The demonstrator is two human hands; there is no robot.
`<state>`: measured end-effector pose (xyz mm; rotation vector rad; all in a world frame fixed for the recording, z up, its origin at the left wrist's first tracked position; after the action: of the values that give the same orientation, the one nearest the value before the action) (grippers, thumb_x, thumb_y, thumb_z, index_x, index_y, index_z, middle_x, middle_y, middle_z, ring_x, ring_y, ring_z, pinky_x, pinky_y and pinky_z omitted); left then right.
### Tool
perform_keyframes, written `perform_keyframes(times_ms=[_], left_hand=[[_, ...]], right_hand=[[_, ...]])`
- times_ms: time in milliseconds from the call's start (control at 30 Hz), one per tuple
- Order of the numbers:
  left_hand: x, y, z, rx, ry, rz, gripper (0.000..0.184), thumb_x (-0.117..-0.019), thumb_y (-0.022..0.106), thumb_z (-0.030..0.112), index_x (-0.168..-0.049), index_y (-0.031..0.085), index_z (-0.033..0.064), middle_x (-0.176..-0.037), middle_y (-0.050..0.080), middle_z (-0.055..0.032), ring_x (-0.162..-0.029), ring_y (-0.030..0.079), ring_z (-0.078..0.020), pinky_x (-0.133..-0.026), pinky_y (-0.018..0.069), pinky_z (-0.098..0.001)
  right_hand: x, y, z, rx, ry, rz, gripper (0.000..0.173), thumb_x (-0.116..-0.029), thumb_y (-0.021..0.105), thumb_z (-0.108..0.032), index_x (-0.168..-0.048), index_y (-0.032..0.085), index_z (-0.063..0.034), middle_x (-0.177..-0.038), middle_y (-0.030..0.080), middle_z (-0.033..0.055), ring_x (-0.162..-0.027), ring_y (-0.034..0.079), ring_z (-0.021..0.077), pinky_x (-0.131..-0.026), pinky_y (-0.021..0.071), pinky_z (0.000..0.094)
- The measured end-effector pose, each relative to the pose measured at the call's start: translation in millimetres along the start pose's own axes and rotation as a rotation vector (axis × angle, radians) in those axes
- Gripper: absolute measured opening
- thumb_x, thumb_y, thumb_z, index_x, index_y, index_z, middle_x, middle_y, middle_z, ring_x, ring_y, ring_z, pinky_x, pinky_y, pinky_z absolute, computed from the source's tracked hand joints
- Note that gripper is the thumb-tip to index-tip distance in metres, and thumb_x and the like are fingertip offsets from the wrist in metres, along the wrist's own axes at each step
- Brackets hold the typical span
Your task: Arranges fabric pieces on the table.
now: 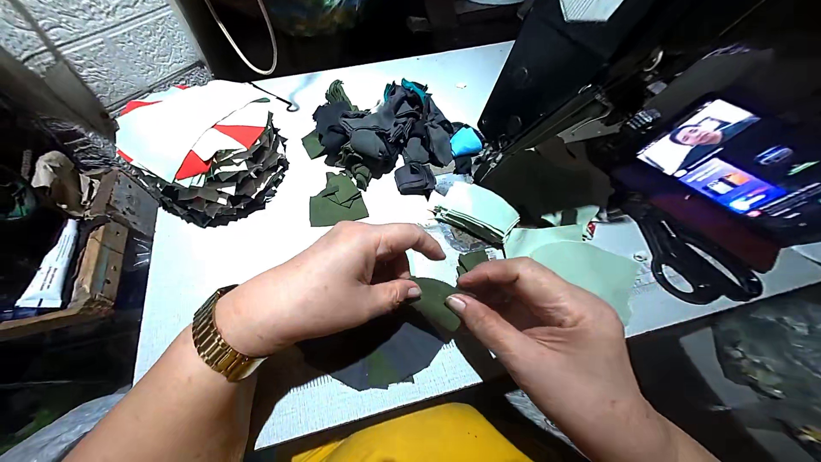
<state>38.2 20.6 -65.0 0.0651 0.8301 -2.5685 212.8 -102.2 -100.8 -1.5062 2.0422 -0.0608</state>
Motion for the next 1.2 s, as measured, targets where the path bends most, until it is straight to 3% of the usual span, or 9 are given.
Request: perform_keyframes(times_ms=[167, 433, 567, 733, 833, 967, 1067, 1200], left_hand=[[1, 2, -5, -0.135, -0.025, -0.045, 0.023, -0.0922, 0.074, 0.008, -0.115, 0.071, 0.0065, -0.072, 0.063, 0.0029, -0.059, 0.056, -0.0022, -0.053, 0.0477, -0.0161], [-1, 7, -9, -0.346, -0.170, -0.119, 0.018, -0.0919, 0.077, 0.020, -0.108, 0.069, 0.0179, -0.071, 0.063, 0.0085, -0.061, 0.059, -0.0041, -0.056, 0.0526, -0.0258], [-2, 9, -11, -0.374, -0.191, -0.131, 0.019, -0.0906, 0.079, 0.022, -0.105, 0.067, 0.0190, -0.072, 0.063, 0.0097, -0.062, 0.059, -0.0039, -0.057, 0.0534, -0.0271], [-2, 10, -11, -0.392, -0.202, -0.130, 0.021, -0.0888, 0.081, 0.025, -0.103, 0.067, 0.0187, -0.073, 0.064, 0.0090, -0.064, 0.061, -0.0052, -0.059, 0.0545, -0.0281], [-2, 9, -11, -0.404, -0.184, -0.111, 0.021, -0.0901, 0.080, 0.028, -0.104, 0.067, 0.0179, -0.073, 0.063, 0.0088, -0.063, 0.060, -0.0049, -0.058, 0.0534, -0.0268], [-1, 6, -12, -0.492, -0.163, -0.079, 0.020, -0.0909, 0.078, 0.031, -0.102, 0.067, 0.0200, -0.073, 0.062, 0.0106, -0.064, 0.059, -0.0041, -0.059, 0.0534, -0.0274], [1, 4, -11, -0.571, -0.176, -0.082, 0.019, -0.0890, 0.079, 0.032, -0.100, 0.067, 0.0228, -0.074, 0.063, 0.0126, -0.066, 0.060, -0.0031, -0.059, 0.0533, -0.0280], [4, -1, -10, -0.614, -0.217, -0.112, 0.018, -0.0874, 0.081, 0.035, -0.091, 0.066, 0.0246, -0.070, 0.061, 0.0141, -0.062, 0.059, -0.0023, -0.056, 0.0517, -0.0277]], right_hand=[[7, 10, 4, 0.170, -0.079, -0.043, 0.012, -0.0939, 0.068, -0.012, -0.105, 0.068, -0.0094, -0.091, 0.067, -0.0045, -0.073, 0.065, 0.0013, -0.062, 0.0586, 0.0168], [3, 14, 5, 0.361, -0.117, -0.110, 0.010, -0.0942, 0.066, -0.015, -0.103, 0.066, -0.0104, -0.083, 0.062, -0.0058, -0.066, 0.058, -0.0014, -0.057, 0.0516, 0.0136], [1, 15, 6, 0.452, -0.164, -0.134, 0.009, -0.0939, 0.065, -0.018, -0.099, 0.063, -0.0105, -0.079, 0.057, -0.0051, -0.064, 0.054, 0.0006, -0.054, 0.0477, 0.0150], [-5, 5, 1, 0.437, -0.196, -0.083, 0.010, -0.0935, 0.069, -0.018, -0.095, 0.065, -0.0091, -0.086, 0.057, -0.0025, -0.069, 0.055, 0.0012, -0.057, 0.0490, 0.0141], [-6, -1, -5, 0.402, -0.299, -0.129, 0.006, -0.0944, 0.066, -0.013, -0.092, 0.071, -0.0094, -0.093, 0.061, -0.0006, -0.079, 0.059, 0.0042, -0.065, 0.0508, 0.0169], [1, 7, 3, 0.397, -0.418, -0.301, 0.014, -0.0962, 0.063, -0.009, -0.099, 0.076, -0.0103, -0.099, 0.066, 0.0023, -0.094, 0.062, 0.0127, -0.076, 0.0538, 0.0253], [7, 14, 10, 0.421, -0.451, -0.352, 0.018, -0.0972, 0.060, -0.008, -0.101, 0.077, -0.0100, -0.100, 0.067, 0.0031, -0.096, 0.062, 0.0156, -0.077, 0.0533, 0.0268], [11, 20, 5, 0.450, -0.475, -0.371, 0.016, -0.0974, 0.059, -0.008, -0.099, 0.075, -0.0090, -0.094, 0.066, 0.0044, -0.090, 0.062, 0.0178, -0.072, 0.0534, 0.0283]])
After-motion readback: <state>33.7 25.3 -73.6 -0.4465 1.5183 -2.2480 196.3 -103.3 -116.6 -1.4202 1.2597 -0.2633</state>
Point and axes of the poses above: each hand's wrist, its own x-axis away from the middle knuckle, its own y-axis out of the palm, z = x × y, the point moved 3 cm from there along -x, towards the middle knuckle
